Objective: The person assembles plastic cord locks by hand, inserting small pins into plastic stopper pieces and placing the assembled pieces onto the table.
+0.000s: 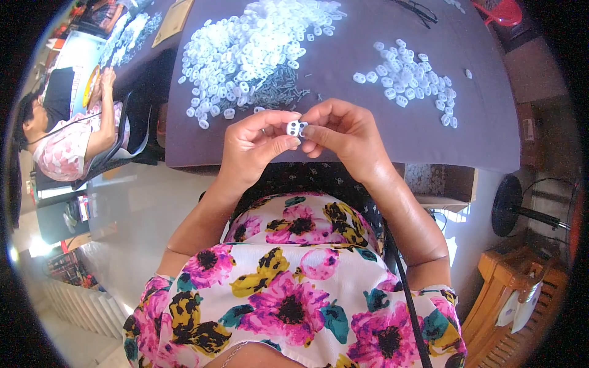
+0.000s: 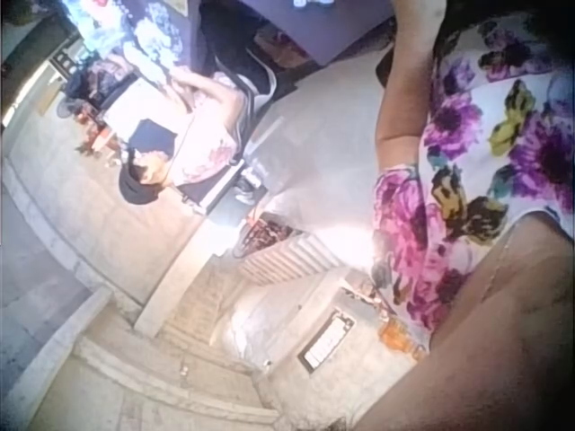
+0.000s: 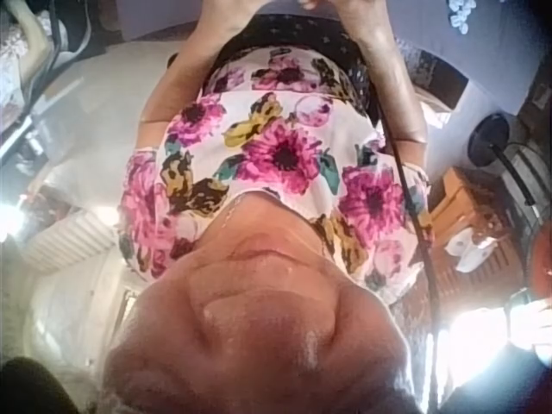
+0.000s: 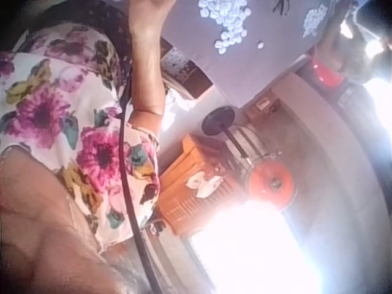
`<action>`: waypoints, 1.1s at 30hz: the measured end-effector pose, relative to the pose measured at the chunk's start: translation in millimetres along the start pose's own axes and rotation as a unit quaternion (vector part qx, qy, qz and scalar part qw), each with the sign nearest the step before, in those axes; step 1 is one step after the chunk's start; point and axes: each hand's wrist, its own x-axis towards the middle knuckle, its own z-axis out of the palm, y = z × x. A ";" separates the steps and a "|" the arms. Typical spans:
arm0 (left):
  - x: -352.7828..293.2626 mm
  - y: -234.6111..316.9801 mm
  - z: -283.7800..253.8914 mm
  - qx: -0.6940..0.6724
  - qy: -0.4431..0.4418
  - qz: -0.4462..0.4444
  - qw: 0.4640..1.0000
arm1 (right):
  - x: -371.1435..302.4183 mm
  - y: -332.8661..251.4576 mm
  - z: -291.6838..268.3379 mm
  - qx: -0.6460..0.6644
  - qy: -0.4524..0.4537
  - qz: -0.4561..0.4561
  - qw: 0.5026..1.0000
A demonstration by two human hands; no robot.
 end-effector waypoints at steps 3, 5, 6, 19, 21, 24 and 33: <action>0.1 0.6 0.1 -0.019 -0.002 -0.019 1.000 | 0.2 -0.6 0.1 0.020 -0.002 0.008 1.000; 0.4 1.4 0.8 -0.041 -0.011 -0.019 0.999 | 0.5 -0.4 0.9 0.021 -0.001 0.007 1.000; 0.0 1.9 1.5 -0.041 -0.011 -0.019 0.999 | 0.7 0.0 1.3 0.021 0.000 0.004 1.000; -0.4 1.6 1.0 -0.021 0.002 -0.004 1.000 | -0.8 -1.9 0.8 -0.023 -0.003 0.002 1.000; -0.7 5.4 -0.7 -0.009 0.001 -0.019 1.000 | -3.6 -3.9 -3.3 -0.054 -0.003 -0.011 0.998; -1.9 7.9 -2.3 0.001 0.005 -0.035 0.999 | -9.9 -12.6 -0.9 -0.128 -0.004 -0.027 0.991; 1.3 21.5 -3.8 -0.048 -0.036 -0.101 0.993 | -10.2 -29.5 9.0 -0.194 -0.074 -0.034 0.978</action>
